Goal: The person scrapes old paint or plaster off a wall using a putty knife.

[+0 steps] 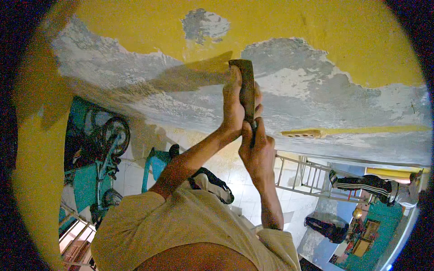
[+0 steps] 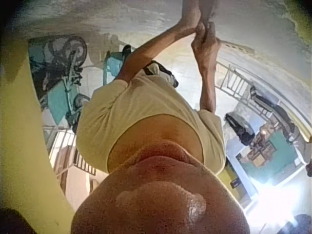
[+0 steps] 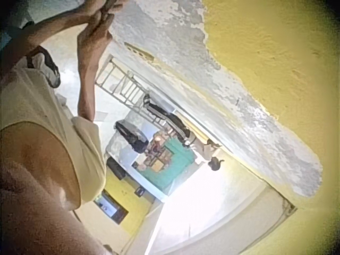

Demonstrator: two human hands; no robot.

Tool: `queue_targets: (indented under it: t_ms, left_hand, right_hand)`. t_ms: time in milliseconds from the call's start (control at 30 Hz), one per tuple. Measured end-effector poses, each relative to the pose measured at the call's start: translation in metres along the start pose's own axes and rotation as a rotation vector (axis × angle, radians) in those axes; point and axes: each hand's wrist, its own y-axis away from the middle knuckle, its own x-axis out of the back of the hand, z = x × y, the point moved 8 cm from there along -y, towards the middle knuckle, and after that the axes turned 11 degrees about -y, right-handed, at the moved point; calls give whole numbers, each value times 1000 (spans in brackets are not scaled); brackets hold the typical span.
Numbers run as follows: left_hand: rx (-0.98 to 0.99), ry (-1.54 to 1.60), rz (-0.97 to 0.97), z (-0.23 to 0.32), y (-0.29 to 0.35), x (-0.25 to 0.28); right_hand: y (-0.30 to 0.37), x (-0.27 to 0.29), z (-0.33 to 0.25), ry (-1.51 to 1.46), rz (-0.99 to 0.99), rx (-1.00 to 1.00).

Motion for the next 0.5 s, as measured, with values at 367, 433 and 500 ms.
queue_targets:
  t_ms: [367, 433, 500]
  left_hand:
    - [-11, -133, 12, 2, 4, -2]
    - [-37, -128, 1, 4, 1, -5]
    - [52, -90, 71, 8, 1, 6]
  right_hand:
    - [1, 10, -4, 2, -42, 77]
    - [-3, 6, 7, 9, -84, -52]
    - [-2, -6, -5, -80, -18, 51]
